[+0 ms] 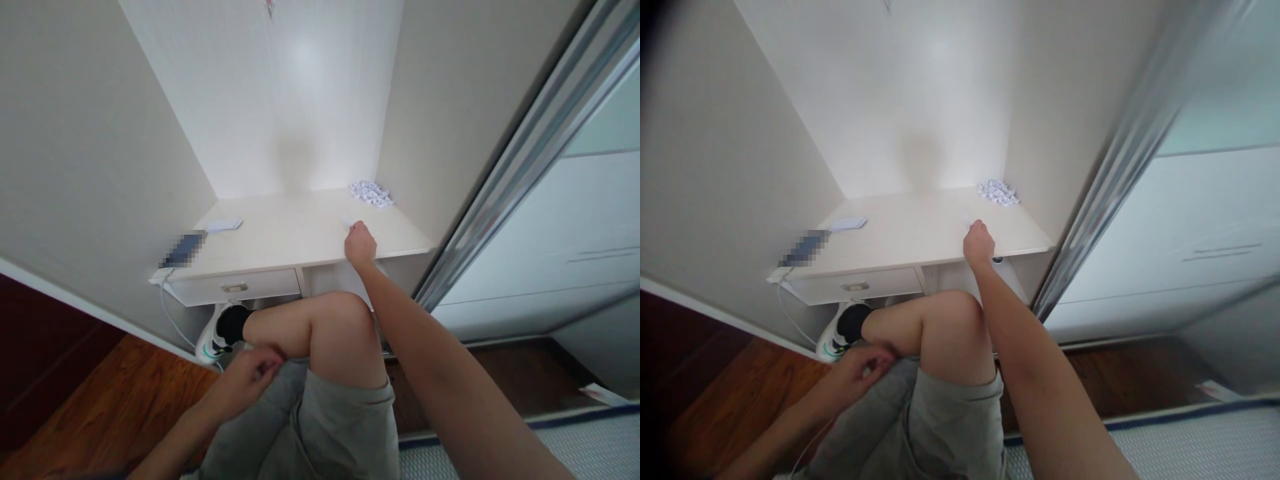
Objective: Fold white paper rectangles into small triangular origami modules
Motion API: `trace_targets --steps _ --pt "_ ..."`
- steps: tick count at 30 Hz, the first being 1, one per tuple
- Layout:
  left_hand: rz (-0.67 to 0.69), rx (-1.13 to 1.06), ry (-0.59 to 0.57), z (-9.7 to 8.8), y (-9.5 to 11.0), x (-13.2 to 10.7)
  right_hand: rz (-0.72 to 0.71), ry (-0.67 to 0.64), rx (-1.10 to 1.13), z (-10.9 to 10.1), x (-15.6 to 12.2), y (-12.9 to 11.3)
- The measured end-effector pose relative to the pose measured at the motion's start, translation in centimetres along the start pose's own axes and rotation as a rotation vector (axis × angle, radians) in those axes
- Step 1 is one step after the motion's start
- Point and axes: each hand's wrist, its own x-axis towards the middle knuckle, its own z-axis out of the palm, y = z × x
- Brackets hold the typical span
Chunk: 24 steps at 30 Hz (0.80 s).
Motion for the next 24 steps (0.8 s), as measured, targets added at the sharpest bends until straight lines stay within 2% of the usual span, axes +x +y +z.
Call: trace_targets --steps 3,6,8,10,13,17,20,24 --pt "0.022 0.082 0.191 -0.1 -3.2 2.4 0.022 -0.009 -0.03 0.4 0.5 0.2" --pt "0.05 0.124 0.355 2.2 -5.8 3.2 0.043 -0.004 -0.076 0.6 0.6 0.6" --pt "0.099 0.141 0.4 4.0 -6.9 3.3 0.055 0.007 -0.113 0.6 0.5 0.9" --pt "0.182 0.246 0.478 5.2 -7.5 3.7 0.073 0.02 -0.153 0.6 0.4 1.0" --pt "0.283 0.306 0.456 5.5 -7.7 5.4 0.117 0.038 -0.21 0.6 0.2 0.7" --pt "0.372 0.353 0.448 4.4 -7.6 8.1 0.172 0.067 -0.271 1.0 0.3 -0.2" --pt "0.284 0.36 0.454 3.7 -7.9 8.9 0.194 0.094 -0.3 1.3 0.2 -0.6" --pt "0.166 0.263 0.315 2.7 -8.4 9.3 0.191 0.119 -0.317 1.4 0.0 -0.8"
